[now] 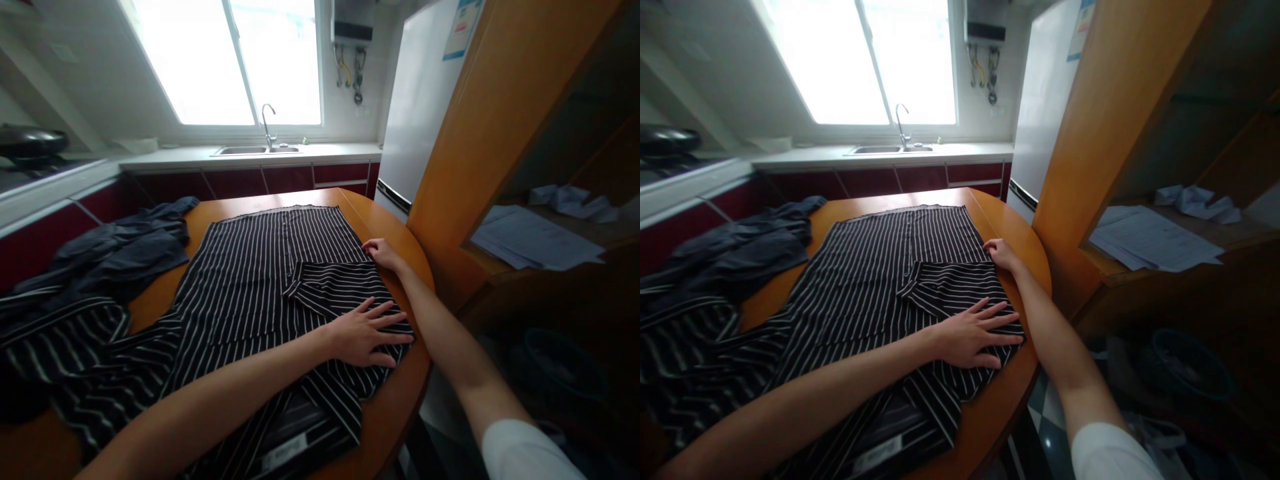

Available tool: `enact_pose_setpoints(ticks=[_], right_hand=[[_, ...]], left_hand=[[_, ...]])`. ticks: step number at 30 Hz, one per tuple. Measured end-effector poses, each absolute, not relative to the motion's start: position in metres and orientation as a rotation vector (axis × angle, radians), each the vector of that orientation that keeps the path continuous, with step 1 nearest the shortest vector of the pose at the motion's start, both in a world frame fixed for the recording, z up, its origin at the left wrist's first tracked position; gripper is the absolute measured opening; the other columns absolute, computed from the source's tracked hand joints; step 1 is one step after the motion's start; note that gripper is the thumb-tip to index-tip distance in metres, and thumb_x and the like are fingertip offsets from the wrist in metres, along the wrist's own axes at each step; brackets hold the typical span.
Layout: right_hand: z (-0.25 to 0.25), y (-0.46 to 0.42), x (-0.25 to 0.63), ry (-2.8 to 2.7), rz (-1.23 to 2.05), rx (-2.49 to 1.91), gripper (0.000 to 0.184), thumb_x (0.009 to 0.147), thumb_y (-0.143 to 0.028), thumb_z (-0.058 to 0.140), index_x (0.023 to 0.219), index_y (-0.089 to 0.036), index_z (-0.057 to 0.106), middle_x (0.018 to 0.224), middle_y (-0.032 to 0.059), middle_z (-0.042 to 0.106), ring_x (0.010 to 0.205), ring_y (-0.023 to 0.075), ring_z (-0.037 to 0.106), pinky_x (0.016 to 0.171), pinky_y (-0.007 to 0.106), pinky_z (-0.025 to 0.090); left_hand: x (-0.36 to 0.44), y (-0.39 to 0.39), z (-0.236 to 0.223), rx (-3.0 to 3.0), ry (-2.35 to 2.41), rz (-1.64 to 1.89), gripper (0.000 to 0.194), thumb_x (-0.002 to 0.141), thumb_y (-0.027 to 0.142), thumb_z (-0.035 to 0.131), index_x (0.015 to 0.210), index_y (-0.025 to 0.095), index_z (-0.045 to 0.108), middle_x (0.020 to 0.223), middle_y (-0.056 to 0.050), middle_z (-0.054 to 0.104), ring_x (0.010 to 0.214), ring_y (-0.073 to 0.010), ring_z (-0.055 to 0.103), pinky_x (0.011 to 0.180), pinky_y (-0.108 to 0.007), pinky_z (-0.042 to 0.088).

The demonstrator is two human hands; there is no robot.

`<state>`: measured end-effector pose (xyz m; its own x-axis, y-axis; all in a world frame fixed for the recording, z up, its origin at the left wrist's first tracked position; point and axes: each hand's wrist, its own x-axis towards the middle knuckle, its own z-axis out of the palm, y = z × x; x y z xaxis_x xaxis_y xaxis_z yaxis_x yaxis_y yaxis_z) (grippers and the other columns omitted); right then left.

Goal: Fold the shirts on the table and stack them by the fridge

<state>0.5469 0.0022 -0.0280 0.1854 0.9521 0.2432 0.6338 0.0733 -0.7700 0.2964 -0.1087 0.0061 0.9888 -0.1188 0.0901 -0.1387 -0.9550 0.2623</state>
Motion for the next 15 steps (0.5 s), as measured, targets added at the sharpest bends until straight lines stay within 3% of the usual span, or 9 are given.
enact_pose_setpoints(ticks=[4, 9, 12, 15], right_hand=[[-0.032, 0.003, 0.548, -1.523, 0.503, -1.62, 0.03, 0.081, -0.007, 0.048, 0.09, -0.013, 0.076, 0.079, 0.0053, 0.074, 0.072, 0.0141, 0.065, 0.07, 0.022, 0.051], [-0.034, 0.005, 0.549, -1.506, 0.502, -1.605, 0.036, 0.074, -0.005, 0.043, 0.09, -0.012, 0.075, 0.073, 0.0045, 0.072, 0.067, 0.0136, 0.063, 0.065, 0.021, 0.051], [-0.023, 0.001, 0.545, -1.516, 0.469, -1.591, 0.038, 0.077, -0.007, 0.042, 0.092, -0.012, 0.075, 0.079, 0.0066, 0.074, 0.073, 0.0152, 0.066, 0.072, 0.024, 0.053], [-0.008, -0.012, 0.525, -1.503, 0.381, -1.567, 0.041, 0.085, -0.012, 0.039, 0.107, -0.012, 0.074, 0.104, 0.012, 0.075, 0.096, 0.0187, 0.068, 0.091, 0.031, 0.052]], left_hand=[[0.294, -0.092, 0.016, 2.788, -0.123, 0.083, 0.057, 0.103, 0.058, 0.038, 0.156, 0.04, 0.032, 0.166, 0.003, 0.024, 0.155, -0.028, 0.015, 0.125, -0.054, 0.011], [0.289, -0.041, 0.005, 2.853, 0.466, 0.188, 0.05, 0.107, 0.048, 0.03, 0.149, 0.029, 0.047, 0.161, -0.005, 0.038, 0.153, -0.0286, 0.023, 0.122, -0.055, 0.018], [0.284, -0.026, -0.008, 2.899, 0.647, 0.244, 0.053, 0.105, 0.052, 0.034, 0.153, 0.031, 0.041, 0.164, -0.006, 0.031, 0.153, -0.0304, 0.02, 0.122, -0.059, 0.015], [0.282, -0.026, -0.016, 2.914, 0.685, 0.264, 0.055, 0.104, 0.055, 0.033, 0.155, 0.034, 0.038, 0.165, -0.004, 0.028, 0.154, -0.0308, 0.019, 0.122, -0.06, 0.015]])
